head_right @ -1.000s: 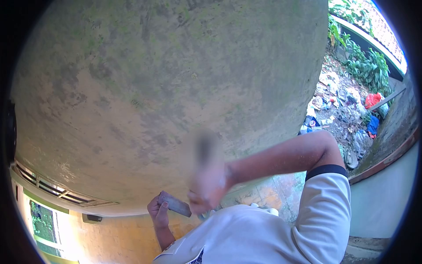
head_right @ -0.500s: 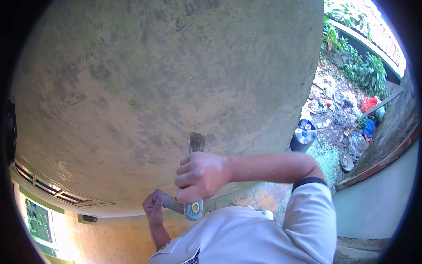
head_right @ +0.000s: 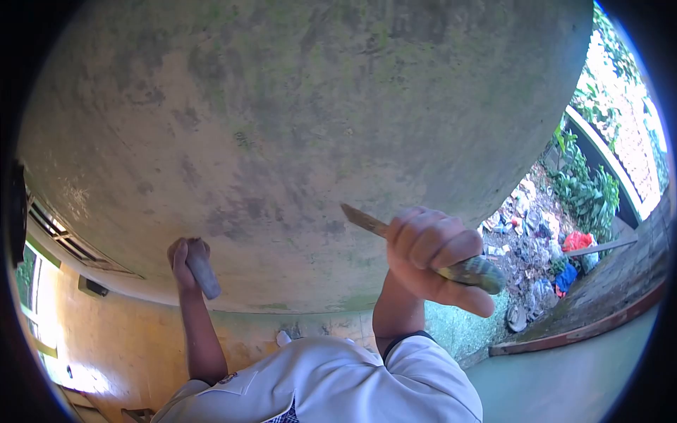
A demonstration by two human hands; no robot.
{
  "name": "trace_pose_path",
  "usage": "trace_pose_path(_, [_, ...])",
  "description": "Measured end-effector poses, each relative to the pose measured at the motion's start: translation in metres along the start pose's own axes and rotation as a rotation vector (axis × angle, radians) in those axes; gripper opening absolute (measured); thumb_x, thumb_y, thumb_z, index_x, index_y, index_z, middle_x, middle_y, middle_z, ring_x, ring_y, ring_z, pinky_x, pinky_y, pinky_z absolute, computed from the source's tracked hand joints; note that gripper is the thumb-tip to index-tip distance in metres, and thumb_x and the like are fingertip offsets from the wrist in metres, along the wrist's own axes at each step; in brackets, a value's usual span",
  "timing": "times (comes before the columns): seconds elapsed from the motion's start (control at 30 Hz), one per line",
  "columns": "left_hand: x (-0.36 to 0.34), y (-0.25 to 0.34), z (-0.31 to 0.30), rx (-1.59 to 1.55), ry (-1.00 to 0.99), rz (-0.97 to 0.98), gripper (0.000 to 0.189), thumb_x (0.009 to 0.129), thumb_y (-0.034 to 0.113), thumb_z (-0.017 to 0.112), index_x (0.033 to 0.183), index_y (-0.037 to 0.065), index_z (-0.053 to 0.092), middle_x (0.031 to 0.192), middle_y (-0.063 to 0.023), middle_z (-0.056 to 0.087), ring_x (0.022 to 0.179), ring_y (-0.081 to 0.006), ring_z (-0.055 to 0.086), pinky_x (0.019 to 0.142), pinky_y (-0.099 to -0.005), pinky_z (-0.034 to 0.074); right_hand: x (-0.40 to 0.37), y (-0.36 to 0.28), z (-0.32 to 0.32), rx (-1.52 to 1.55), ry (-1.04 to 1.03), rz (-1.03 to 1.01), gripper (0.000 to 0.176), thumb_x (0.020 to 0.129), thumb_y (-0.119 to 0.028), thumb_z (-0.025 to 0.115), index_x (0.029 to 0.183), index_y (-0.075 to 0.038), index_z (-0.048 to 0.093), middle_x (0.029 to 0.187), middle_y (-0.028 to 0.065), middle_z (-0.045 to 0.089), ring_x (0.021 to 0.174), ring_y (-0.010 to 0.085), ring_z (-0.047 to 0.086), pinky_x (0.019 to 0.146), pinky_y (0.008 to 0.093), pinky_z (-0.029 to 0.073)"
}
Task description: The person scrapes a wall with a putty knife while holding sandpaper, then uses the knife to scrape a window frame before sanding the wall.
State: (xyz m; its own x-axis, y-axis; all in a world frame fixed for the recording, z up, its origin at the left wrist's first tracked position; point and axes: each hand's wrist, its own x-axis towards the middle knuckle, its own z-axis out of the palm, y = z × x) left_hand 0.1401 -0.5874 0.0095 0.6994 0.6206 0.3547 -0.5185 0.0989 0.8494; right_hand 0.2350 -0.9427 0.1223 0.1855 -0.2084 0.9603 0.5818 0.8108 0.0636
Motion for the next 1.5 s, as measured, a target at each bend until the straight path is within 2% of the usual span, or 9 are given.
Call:
trace_pose_path(0.43, [0.029,-0.005,0.008,0.042,-0.015,-0.05,0.025,0.087,0.031,0.059,0.073,0.012,0.053,0.063,-0.0015,0.053,0.05,-0.012,0.052,0.044,-0.0259,0.043,-0.012,0.028,-0.001,-0.172,-0.039,0.028,0.04,0.088,-0.041,0.058,0.069,-0.012,0.039,0.048,-0.0026,0.037,0.037,0.0089,0.035,0.034,0.0239,0.027])
trace_pose_path(0.5, [0.025,0.006,0.02,0.027,0.02,-0.12,0.032,0.088,0.025,0.061,0.061,0.014,0.049,0.06,0.0071,0.047,0.056,-0.0017,0.04,0.051,-0.0213,0.031,-0.012,0.028,-0.002,-0.17,0.007,0.105,0.039,0.088,-0.037,0.06,0.069,-0.01,0.04,0.046,-0.002,0.037,0.035,0.0098,0.035,0.032,0.0241,0.028])
trace_pose_path(0.57, [0.025,0.008,0.026,0.035,0.064,-0.119,0.032,0.088,0.024,0.062,0.06,0.014,0.048,0.06,0.0071,0.047,0.055,-0.0017,0.04,0.051,-0.0215,0.031,-0.007,0.014,0.004,-0.056,-0.056,-0.075,0.037,0.088,-0.032,0.06,0.069,-0.008,0.041,0.047,-0.0006,0.037,0.036,0.0114,0.035,0.034,0.0257,0.028])
trace_pose_path(0.7, [0.028,0.001,0.014,0.048,0.076,-0.128,0.033,0.087,0.023,0.063,0.06,0.015,0.047,0.059,0.0074,0.046,0.053,-0.0019,0.038,0.049,-0.0218,0.03,-0.013,0.031,-0.001,-0.2,-0.049,0.091,0.034,0.088,-0.032,0.056,0.068,-0.011,0.039,0.049,-0.0017,0.038,0.038,0.0085,0.034,0.036,0.0232,0.025])
trace_pose_path(0.87, [0.026,0.008,0.027,0.024,0.098,-0.131,0.036,0.087,0.023,0.063,0.058,0.015,0.044,0.058,0.0078,0.043,0.053,-0.002,0.037,0.049,-0.0218,0.029,-0.004,0.004,0.007,-0.07,-0.166,-0.084,0.024,0.085,-0.017,0.055,0.069,-0.009,0.04,0.048,0.0002,0.036,0.037,0.0113,0.032,0.036,0.026,0.027])
trace_pose_path(1.2, [0.024,0.012,0.038,0.021,0.215,-0.16,0.04,0.088,0.022,0.062,0.054,0.017,0.041,0.056,0.0078,0.042,0.051,-0.0022,0.036,0.049,-0.0226,0.029,-0.009,0.016,0.005,-0.176,-0.093,0.022,0.033,0.084,-0.022,0.063,0.066,-0.006,0.041,0.047,0.0006,0.038,0.035,0.0132,0.034,0.034,0.0287,0.03])
trace_pose_path(1.3, [0.027,0.006,0.027,0.002,0.112,-0.147,0.039,0.087,0.022,0.062,0.055,0.016,0.042,0.056,0.008,0.042,0.051,-0.0024,0.035,0.049,-0.0225,0.029,-0.01,0.023,0.001,-0.176,-0.021,0.151,0.03,0.083,-0.017,0.063,0.065,-0.006,0.042,0.047,0.0016,0.04,0.035,0.0127,0.036,0.035,0.0277,0.033])
trace_pose_path(1.43, [0.028,0.007,0.024,0.006,0.042,-0.129,0.039,0.087,0.022,0.063,0.054,0.016,0.042,0.056,0.0083,0.042,0.051,-0.0023,0.035,0.049,-0.0225,0.028,-0.008,0.009,0.012,-0.086,-0.104,-0.05,0.026,0.082,-0.013,0.053,0.061,-0.008,0.038,0.047,0.0004,0.038,0.035,0.0116,0.033,0.035,0.0282,0.025])
trace_pose_path(1.5, [0.026,0.007,0.028,0.007,0.129,-0.143,0.038,0.087,0.022,0.064,0.055,0.016,0.043,0.058,0.0083,0.043,0.053,-0.002,0.036,0.049,-0.0225,0.029,-0.015,0.015,0.007,-0.541,-0.087,0.102,0.024,0.08,-0.012,0.053,0.061,-0.008,0.038,0.046,0.0005,0.038,0.035,0.011,0.034,0.034,0.0266,0.027])
